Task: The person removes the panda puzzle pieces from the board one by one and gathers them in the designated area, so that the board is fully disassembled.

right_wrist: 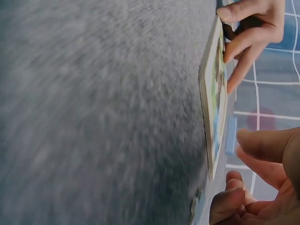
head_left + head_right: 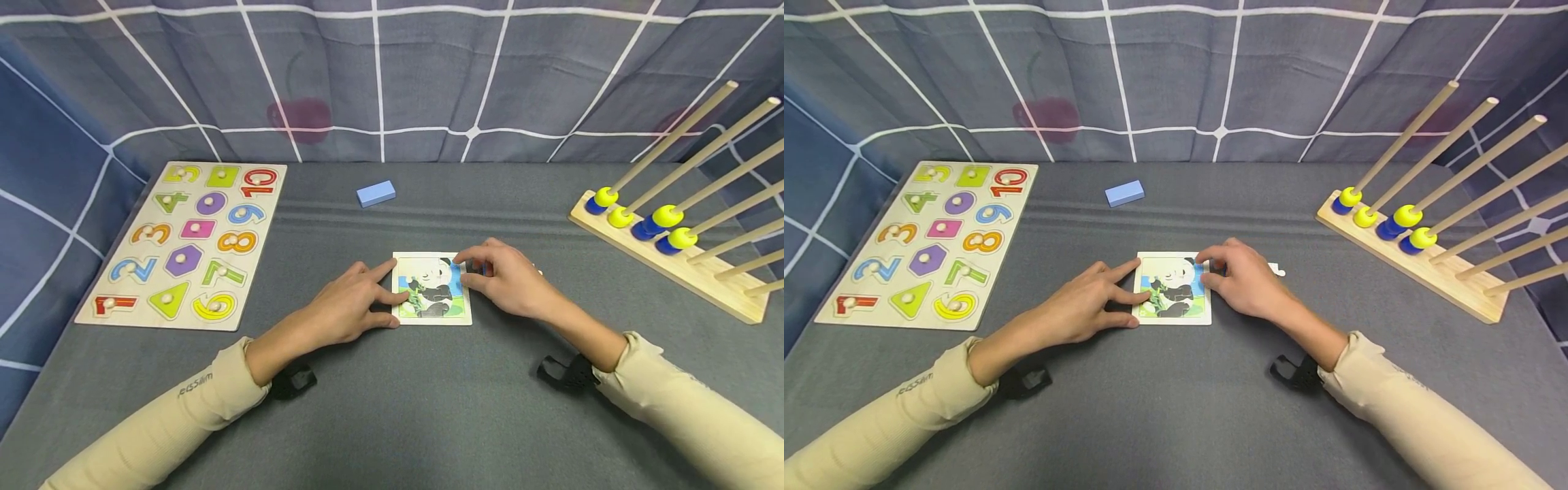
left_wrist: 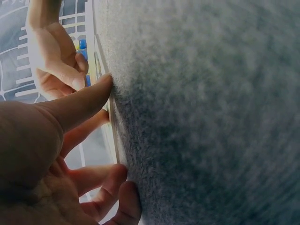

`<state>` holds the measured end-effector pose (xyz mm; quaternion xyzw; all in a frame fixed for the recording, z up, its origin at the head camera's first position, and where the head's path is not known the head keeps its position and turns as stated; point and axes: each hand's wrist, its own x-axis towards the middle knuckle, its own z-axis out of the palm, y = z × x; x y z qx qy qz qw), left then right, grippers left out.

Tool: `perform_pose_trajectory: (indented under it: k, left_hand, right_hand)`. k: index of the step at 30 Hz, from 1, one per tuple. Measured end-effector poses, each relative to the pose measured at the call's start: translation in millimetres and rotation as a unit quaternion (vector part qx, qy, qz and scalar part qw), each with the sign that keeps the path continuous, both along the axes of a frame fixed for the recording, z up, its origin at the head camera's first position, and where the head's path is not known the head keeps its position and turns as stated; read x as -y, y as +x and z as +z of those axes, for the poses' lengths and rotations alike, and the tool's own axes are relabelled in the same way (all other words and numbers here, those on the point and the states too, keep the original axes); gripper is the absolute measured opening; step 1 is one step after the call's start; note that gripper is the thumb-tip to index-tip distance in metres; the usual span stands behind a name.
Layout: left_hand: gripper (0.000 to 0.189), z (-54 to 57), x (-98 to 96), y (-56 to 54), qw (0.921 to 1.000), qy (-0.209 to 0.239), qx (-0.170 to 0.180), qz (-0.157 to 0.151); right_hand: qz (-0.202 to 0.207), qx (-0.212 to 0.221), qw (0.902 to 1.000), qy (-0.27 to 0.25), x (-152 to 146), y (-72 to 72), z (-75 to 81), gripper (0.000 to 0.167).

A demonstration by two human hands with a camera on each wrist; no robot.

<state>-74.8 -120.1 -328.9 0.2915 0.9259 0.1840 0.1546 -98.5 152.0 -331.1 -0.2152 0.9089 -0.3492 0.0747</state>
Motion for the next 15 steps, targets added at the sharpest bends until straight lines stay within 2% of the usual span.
perform_pose_trajectory:
  k: [6, 15]
  left_hand:
    - [0.044, 0.0, -0.5, 0.1, 1.0000, 0.001, -0.001, -0.001]
    - [0.045, -0.6, 0.0, 0.4, 1.0000, 0.002, -0.002, -0.004]
  right_hand:
    - [0.027, 0.005, 0.9996, 0.010, 13.2, -4.0, -5.1, 0.026]
    - [0.013, 0.016, 0.9983, 0.054, 21.1, -2.6, -4.1, 0.026]
